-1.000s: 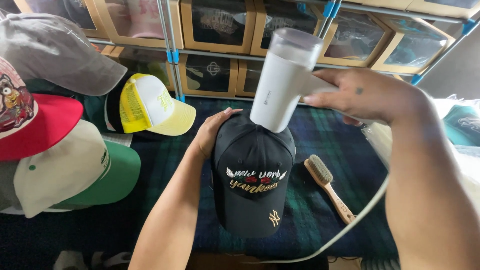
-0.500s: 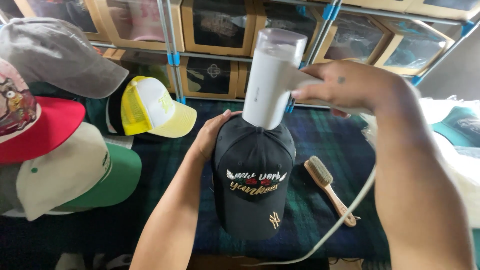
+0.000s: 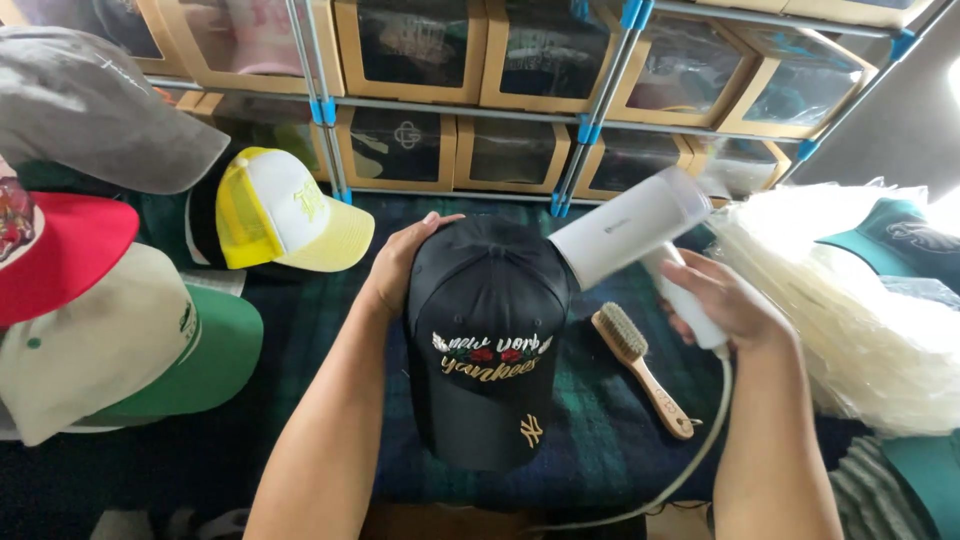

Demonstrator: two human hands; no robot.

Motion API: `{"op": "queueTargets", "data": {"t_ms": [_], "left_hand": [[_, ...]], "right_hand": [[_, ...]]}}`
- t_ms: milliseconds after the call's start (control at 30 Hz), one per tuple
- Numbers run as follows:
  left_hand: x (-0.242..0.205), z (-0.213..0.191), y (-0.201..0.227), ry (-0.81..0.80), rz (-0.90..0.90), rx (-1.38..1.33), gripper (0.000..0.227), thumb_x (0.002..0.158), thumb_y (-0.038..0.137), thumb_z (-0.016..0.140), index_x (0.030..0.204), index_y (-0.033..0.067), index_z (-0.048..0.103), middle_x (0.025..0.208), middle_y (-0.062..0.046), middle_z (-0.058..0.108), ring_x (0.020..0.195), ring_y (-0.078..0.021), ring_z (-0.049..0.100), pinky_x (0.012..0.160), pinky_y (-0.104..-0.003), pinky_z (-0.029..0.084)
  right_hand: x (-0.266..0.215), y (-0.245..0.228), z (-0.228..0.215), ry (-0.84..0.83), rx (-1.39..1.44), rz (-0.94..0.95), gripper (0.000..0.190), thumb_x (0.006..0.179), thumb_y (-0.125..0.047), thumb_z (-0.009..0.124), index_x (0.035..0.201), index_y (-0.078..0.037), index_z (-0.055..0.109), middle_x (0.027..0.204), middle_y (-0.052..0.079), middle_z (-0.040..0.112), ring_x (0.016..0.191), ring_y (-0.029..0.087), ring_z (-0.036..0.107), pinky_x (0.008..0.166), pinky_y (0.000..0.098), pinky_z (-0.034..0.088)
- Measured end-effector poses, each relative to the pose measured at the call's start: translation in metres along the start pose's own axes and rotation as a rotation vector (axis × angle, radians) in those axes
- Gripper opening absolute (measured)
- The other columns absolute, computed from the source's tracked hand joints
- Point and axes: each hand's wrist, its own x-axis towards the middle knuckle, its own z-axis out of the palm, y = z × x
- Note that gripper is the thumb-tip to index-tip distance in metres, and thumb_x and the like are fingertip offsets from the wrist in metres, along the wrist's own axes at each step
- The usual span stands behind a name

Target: Cleaning and steaming a black baseball cap using a brush and a handheld steamer to remove lint and restore shape.

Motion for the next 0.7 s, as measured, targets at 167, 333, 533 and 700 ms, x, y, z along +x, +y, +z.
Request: {"op": "queueTargets", "data": {"t_ms": [167, 333, 533, 700], "left_hand": [[0.004, 0.002, -0.01, -0.016, -0.018, -0.083, 0.053, 0.092, 0.043, 0.052, 0.123, 0.0058, 0.075, 0.118, -0.012, 0.075, 0.108, -0.02, 0.067, 0.099, -0.031, 0.05], [0.004, -0.004, -0.007, -0.021, 0.027, 0.009, 0.054, 0.094, 0.043, 0.047, 0.124, 0.0081, 0.074, 0.122, -0.01, 0.074, 0.114, -0.0186, 0.065, 0.107, -0.031, 0.047], [0.005, -0.003, -0.008, 0.004, 0.018, -0.085, 0.048, 0.095, 0.042, 0.053, 0.119, 0.0068, 0.076, 0.116, -0.012, 0.076, 0.109, -0.0196, 0.068, 0.102, -0.032, 0.051], [0.004, -0.002, -0.006, -0.022, -0.026, -0.083, 0.051, 0.094, 0.041, 0.051, 0.124, 0.0068, 0.074, 0.118, -0.011, 0.075, 0.109, -0.0194, 0.067, 0.101, -0.03, 0.05]], "right_hand": [[-0.064, -0.104, 0.05, 0.182, -0.489, -0.009, 0.06, 0.092, -0.042, 0.056, 0.146, -0.017, 0.056, 0.08, 0.014, 0.06, 0.057, 0.026, 0.059, 0.056, 0.0386, 0.049], [-0.085, -0.191, 0.106, 0.177, -0.868, 0.147, 0.058, 0.095, -0.047, 0.053, 0.152, -0.035, 0.05, 0.094, 0.009, 0.065, 0.077, 0.025, 0.059, 0.077, 0.0373, 0.046], [-0.075, -0.218, 0.119, 0.104, -1.013, 0.105, 0.067, 0.096, -0.051, 0.046, 0.161, -0.037, 0.036, 0.12, 0.008, 0.067, 0.08, 0.029, 0.063, 0.08, 0.0411, 0.049], [-0.102, -0.208, 0.11, 0.173, -0.981, 0.296, 0.064, 0.098, -0.047, 0.046, 0.161, -0.044, 0.036, 0.107, 0.009, 0.068, 0.08, 0.027, 0.061, 0.084, 0.0386, 0.046]]}}
